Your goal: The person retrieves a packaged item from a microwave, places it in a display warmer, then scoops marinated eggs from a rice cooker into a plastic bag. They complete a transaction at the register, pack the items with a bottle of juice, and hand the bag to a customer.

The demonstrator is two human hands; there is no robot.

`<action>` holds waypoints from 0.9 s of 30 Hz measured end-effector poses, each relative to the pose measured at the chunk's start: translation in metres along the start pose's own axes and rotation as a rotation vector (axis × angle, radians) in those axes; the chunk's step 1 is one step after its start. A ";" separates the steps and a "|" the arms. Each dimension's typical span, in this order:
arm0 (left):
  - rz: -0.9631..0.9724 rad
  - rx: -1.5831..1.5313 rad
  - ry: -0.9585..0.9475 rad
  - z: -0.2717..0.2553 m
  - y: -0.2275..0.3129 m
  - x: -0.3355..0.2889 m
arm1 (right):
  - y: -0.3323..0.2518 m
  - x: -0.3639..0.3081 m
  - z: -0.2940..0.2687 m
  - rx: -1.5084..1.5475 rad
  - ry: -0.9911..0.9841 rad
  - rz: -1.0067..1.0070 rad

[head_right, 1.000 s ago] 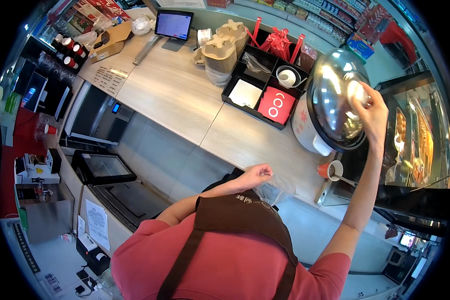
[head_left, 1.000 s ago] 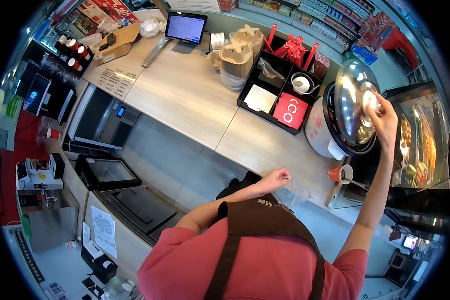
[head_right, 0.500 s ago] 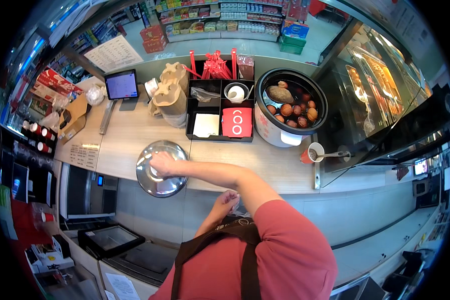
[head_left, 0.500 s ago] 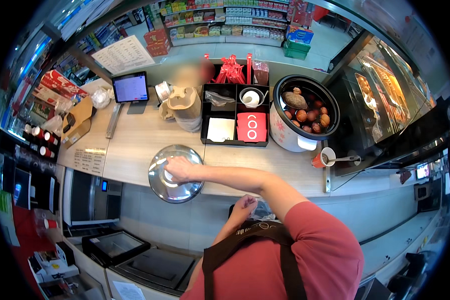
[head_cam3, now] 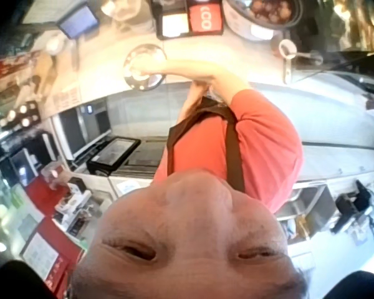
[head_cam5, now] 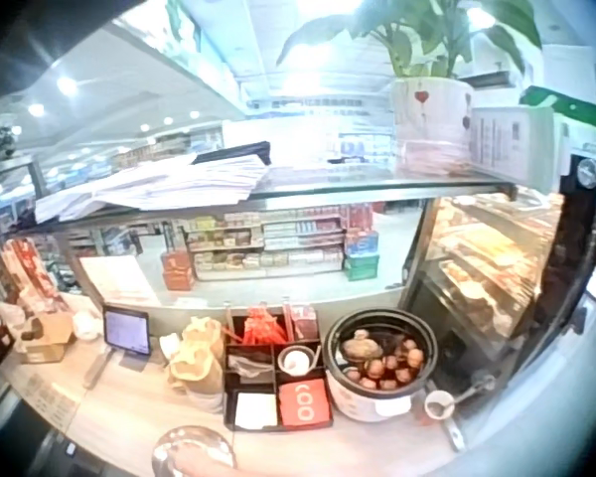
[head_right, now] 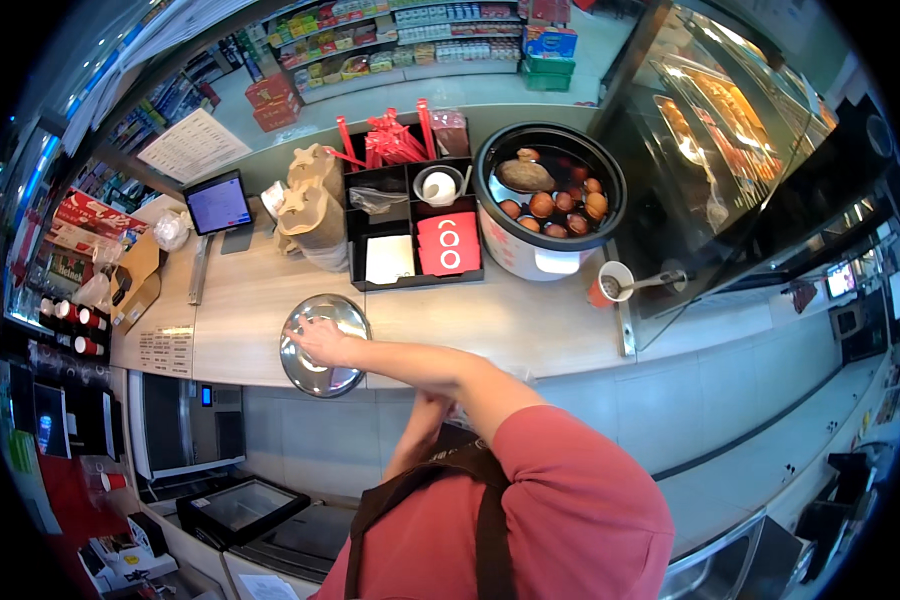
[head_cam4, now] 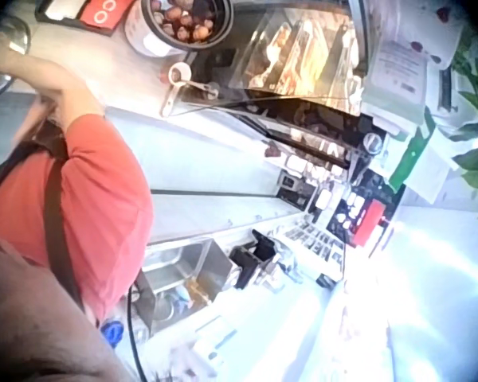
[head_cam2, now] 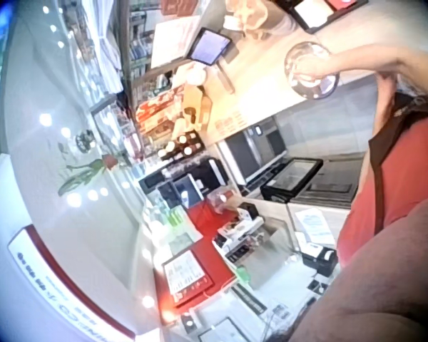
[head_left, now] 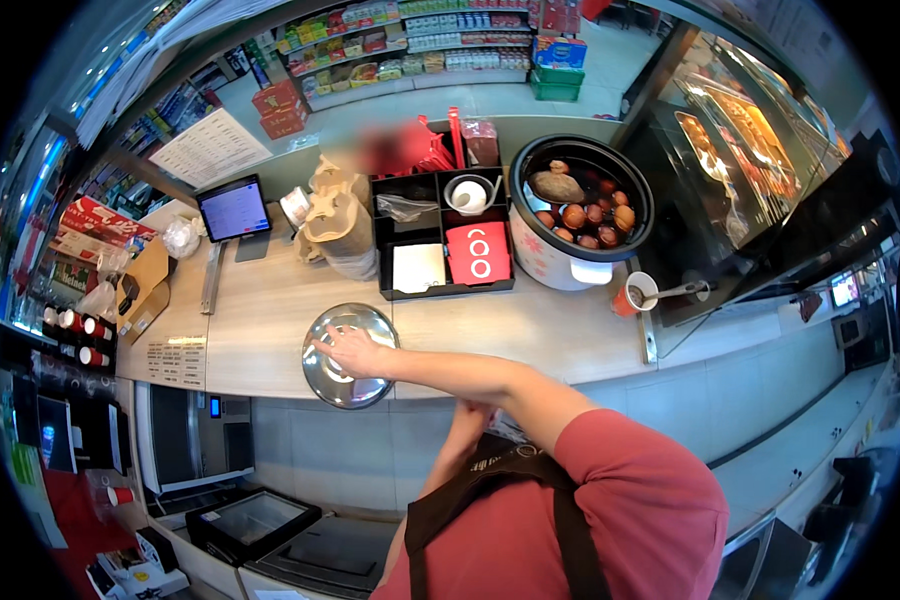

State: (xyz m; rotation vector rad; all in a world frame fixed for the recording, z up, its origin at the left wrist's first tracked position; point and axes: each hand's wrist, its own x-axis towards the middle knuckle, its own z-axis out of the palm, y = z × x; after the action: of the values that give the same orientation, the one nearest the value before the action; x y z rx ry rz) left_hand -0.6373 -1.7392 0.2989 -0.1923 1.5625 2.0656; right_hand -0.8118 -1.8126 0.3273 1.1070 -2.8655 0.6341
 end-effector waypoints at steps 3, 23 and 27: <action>-0.071 0.013 -0.006 0.010 0.026 0.013 | 0.013 -0.057 -0.069 0.359 0.153 0.010; -0.004 -0.103 -0.312 0.100 0.055 0.098 | 0.219 -0.428 -0.164 0.022 1.072 1.206; 0.001 -0.105 -0.268 0.098 0.046 0.100 | 0.207 -0.418 -0.174 -0.102 1.044 1.045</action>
State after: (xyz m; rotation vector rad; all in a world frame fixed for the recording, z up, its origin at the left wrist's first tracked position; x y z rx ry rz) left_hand -0.7252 -1.6236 0.3271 0.0464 1.2955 2.0777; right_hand -0.6552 -1.3402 0.3497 -0.6989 -2.1970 0.7117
